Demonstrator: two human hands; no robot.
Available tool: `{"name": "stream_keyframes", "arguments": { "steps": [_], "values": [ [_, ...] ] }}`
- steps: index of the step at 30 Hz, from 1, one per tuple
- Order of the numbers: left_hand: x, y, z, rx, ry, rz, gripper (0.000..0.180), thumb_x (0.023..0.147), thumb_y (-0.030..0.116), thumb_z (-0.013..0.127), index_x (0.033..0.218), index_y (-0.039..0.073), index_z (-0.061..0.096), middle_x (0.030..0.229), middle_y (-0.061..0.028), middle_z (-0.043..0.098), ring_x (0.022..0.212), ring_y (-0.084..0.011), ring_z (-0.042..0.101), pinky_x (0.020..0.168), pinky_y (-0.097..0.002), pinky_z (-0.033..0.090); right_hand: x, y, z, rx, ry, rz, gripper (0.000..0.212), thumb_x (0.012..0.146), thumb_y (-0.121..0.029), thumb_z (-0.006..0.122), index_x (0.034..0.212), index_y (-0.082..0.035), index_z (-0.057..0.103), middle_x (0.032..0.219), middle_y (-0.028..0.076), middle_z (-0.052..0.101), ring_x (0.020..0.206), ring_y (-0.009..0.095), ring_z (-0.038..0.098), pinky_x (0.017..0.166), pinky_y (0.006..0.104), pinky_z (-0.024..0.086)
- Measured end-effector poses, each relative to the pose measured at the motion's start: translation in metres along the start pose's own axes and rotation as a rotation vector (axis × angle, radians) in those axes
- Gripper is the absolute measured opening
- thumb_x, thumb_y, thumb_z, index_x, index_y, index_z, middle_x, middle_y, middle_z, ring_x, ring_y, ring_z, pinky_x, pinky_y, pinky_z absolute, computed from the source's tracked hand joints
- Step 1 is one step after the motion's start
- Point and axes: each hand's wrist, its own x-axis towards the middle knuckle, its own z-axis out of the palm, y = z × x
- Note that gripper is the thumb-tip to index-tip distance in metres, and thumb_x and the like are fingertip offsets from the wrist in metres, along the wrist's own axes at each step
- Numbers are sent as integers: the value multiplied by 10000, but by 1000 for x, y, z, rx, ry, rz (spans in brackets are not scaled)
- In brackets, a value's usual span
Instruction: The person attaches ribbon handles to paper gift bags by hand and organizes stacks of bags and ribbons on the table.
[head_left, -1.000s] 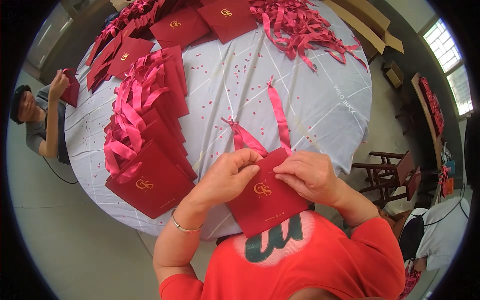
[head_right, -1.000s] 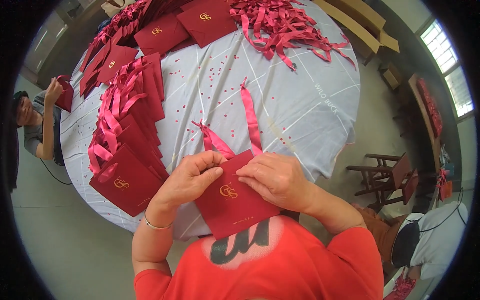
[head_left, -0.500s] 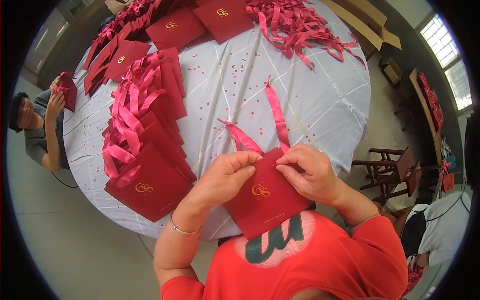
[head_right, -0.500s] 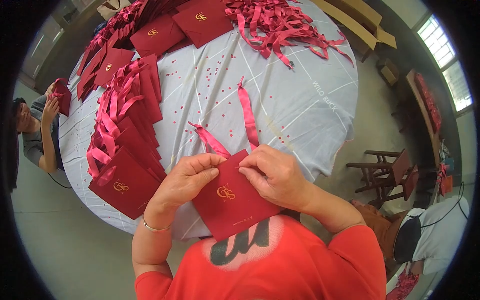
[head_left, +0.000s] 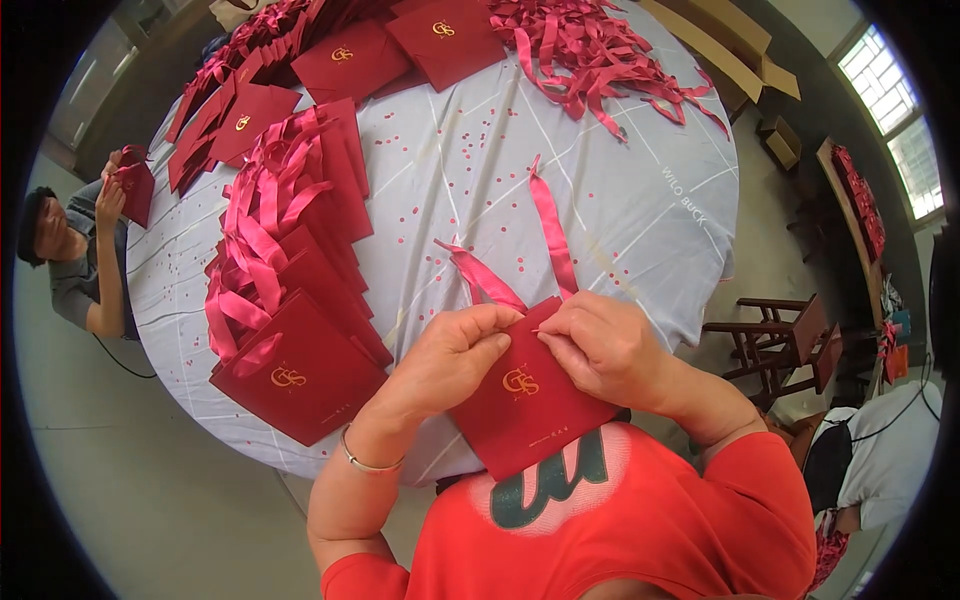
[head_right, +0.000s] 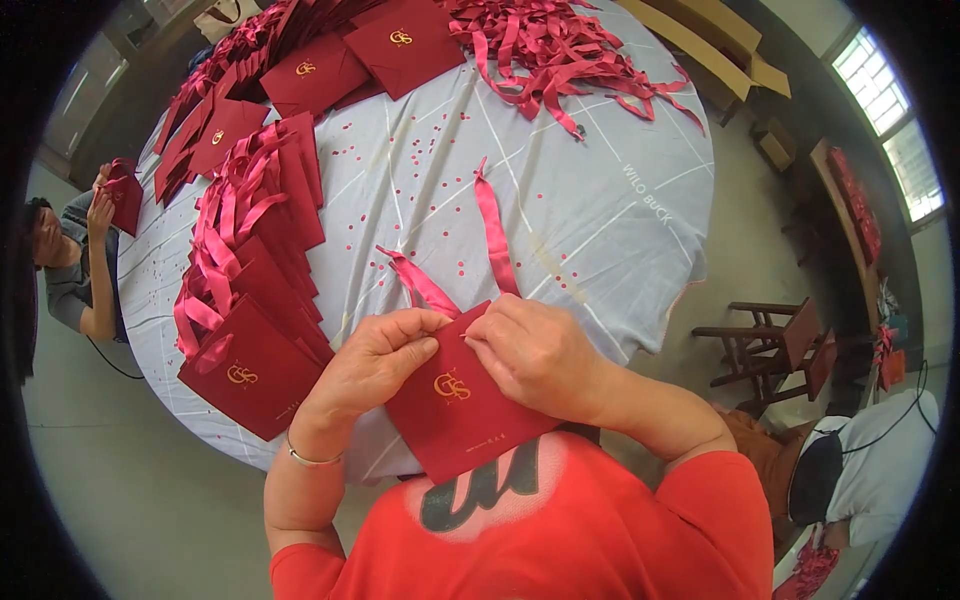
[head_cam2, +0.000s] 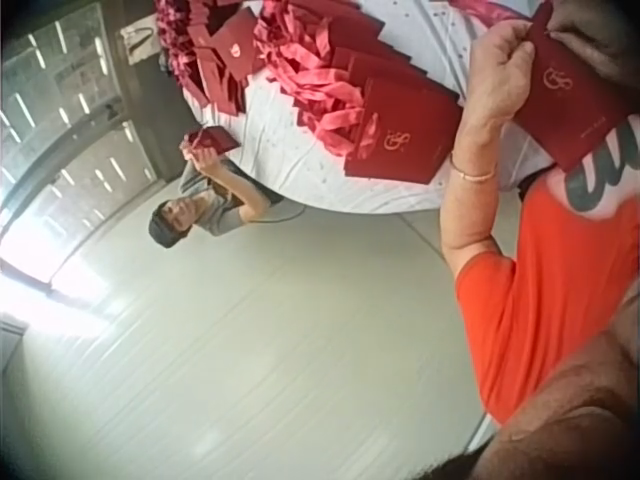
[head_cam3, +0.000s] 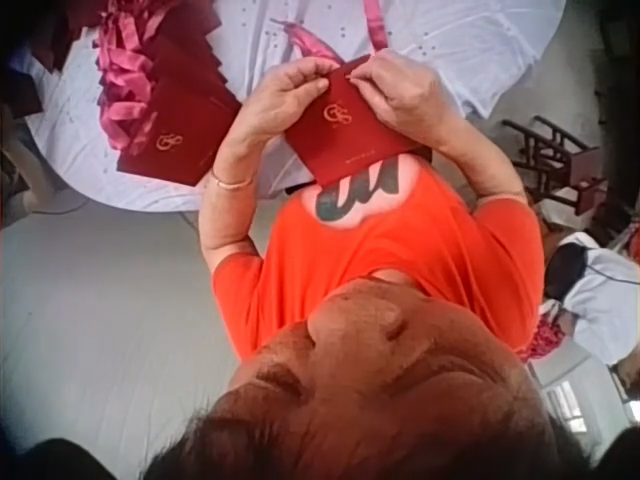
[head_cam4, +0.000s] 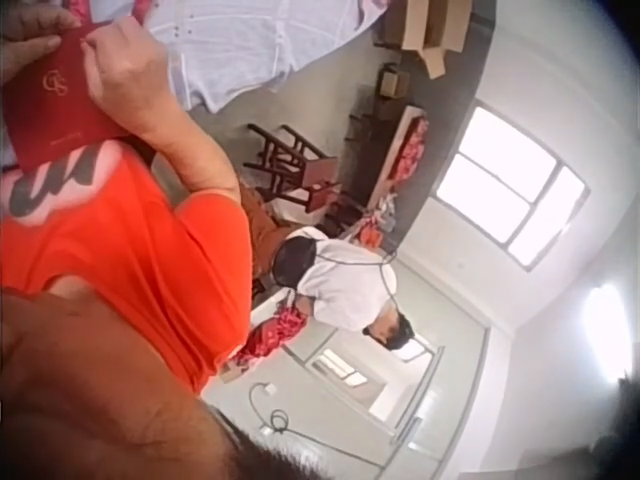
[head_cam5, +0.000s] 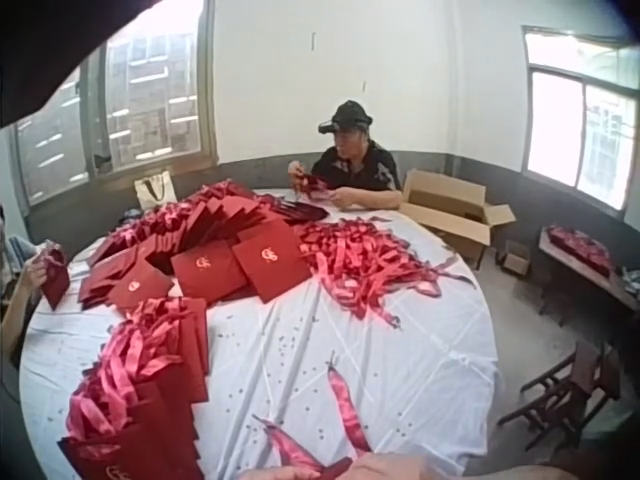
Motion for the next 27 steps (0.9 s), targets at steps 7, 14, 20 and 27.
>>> {"name": "stream_keyframes", "arguments": {
  "steps": [7, 14, 20, 27],
  "values": [
    [1, -2, 5, 234, 56, 87, 229, 977, 6, 511, 1167, -28, 634, 971, -10, 683, 914, -55, 580, 823, -246, 496, 12, -27, 1, -431, -286, -61, 78, 732, -59, 608, 784, -24, 561, 721, 106, 501, 632, 246, 565, 548, 328, 479],
    [1, -6, 9, 281, 127, 183, 216, 901, 25, 530, 1070, -18, 658, 924, -180, 698, 854, -261, 679, 782, -339, 512, 24, -39, 7, -678, -493, -57, 94, 710, -84, 589, 763, -18, 549, 722, 123, 508, 635, 252, 574, 554, 341, 487],
    [-2, -11, 5, 263, 171, 178, 225, 893, 61, 540, 1063, -17, 666, 910, -185, 700, 837, -263, 682, 767, -354, 514, 30, -11, -6, -119, -380, 60, 81, 795, -33, 664, 841, -47, 599, 801, 112, 596, 718, 306, 621, 596, 382, 505],
    [-2, -6, 6, 207, 165, 84, 222, 887, 99, 565, 1045, -14, 673, 896, -181, 699, 822, -252, 680, 760, -356, 513, 21, -15, -15, -136, -308, 111, 120, 812, -82, 681, 816, -37, 570, 768, 113, 578, 650, 302, 608, 554, 394, 487]
  ]
}}
